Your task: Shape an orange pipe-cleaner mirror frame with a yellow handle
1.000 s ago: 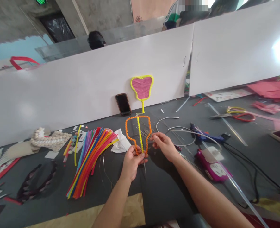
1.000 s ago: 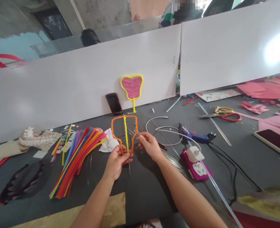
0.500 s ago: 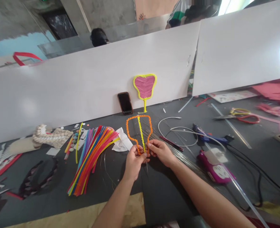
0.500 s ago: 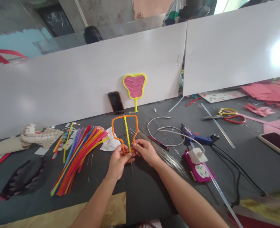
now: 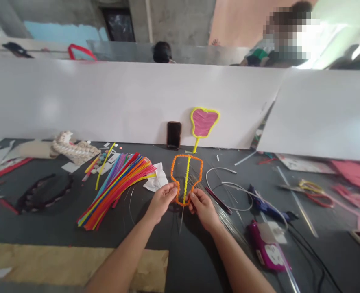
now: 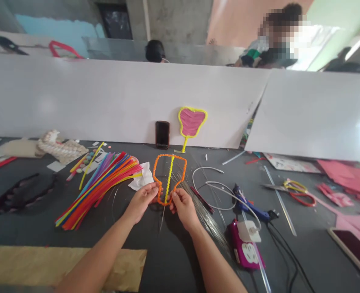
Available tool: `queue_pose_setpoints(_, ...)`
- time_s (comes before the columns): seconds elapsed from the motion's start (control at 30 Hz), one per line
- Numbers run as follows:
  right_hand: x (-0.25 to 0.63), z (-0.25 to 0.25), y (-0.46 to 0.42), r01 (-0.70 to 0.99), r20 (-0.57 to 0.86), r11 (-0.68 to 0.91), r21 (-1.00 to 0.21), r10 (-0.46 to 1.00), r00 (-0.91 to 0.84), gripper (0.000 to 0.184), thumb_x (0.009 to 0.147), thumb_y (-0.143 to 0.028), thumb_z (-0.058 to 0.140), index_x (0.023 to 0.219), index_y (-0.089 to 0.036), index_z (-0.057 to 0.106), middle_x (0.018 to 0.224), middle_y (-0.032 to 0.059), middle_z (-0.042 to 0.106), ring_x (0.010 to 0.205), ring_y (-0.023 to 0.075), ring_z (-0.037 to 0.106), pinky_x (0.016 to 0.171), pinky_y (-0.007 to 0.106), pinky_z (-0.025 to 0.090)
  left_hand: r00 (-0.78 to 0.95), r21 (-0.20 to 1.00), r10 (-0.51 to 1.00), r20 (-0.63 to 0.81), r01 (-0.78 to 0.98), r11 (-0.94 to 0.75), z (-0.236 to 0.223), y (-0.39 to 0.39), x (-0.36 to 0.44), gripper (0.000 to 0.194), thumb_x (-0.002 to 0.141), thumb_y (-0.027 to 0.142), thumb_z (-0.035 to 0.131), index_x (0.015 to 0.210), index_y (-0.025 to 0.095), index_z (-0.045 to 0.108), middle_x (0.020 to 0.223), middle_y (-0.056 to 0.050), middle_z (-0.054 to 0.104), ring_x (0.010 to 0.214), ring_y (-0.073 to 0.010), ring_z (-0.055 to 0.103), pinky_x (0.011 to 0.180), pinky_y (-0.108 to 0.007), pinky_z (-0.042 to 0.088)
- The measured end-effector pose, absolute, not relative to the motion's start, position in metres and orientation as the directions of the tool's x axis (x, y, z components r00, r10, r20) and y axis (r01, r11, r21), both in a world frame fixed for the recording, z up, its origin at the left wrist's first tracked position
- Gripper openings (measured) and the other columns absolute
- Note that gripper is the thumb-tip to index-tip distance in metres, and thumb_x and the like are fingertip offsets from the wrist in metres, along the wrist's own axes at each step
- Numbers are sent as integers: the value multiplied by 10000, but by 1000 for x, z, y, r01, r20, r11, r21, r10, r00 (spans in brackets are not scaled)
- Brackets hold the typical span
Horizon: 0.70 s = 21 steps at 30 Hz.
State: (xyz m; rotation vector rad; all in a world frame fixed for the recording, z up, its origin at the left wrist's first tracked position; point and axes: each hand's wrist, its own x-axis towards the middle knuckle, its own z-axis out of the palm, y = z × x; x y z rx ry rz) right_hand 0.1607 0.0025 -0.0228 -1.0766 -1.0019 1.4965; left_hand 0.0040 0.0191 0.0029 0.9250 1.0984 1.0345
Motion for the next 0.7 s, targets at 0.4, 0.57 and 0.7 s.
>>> queue_pose_setpoints(0.4,145,-25,-14,-257,-237,-345,-903,897,-372,410,723,-385,703,1030,-185,520,751,7,628,443,40,426,409,173,300,99,832,965,-242,-491,259,1,25,-12,280,718,328,705,892,139,595,828,-72,671,727,-158,649,621,-264,536)
queue_pose_setpoints(0.57,138,-23,-20,-264,-255,-393,-881,863,-435,449,687,-302,743,1033,-202,474,754,9,659,423,31,421,400,157,274,88,817,971,-222,-527,235,-3,27,-14,273,719,312,706,905,139,607,833,-69,663,749,-147,637,642,-250,531)
queue_pose_setpoints(0.7,137,-27,-18,-220,-211,-310,-925,899,-383,368,715,-308,711,1000,-186,513,734,-7,640,431,31,417,399,159,292,47,830,966,-253,-502,242,-4,27,-14,297,674,305,740,884,149,600,774,-25,624,679,-127,621,602,-239,521)
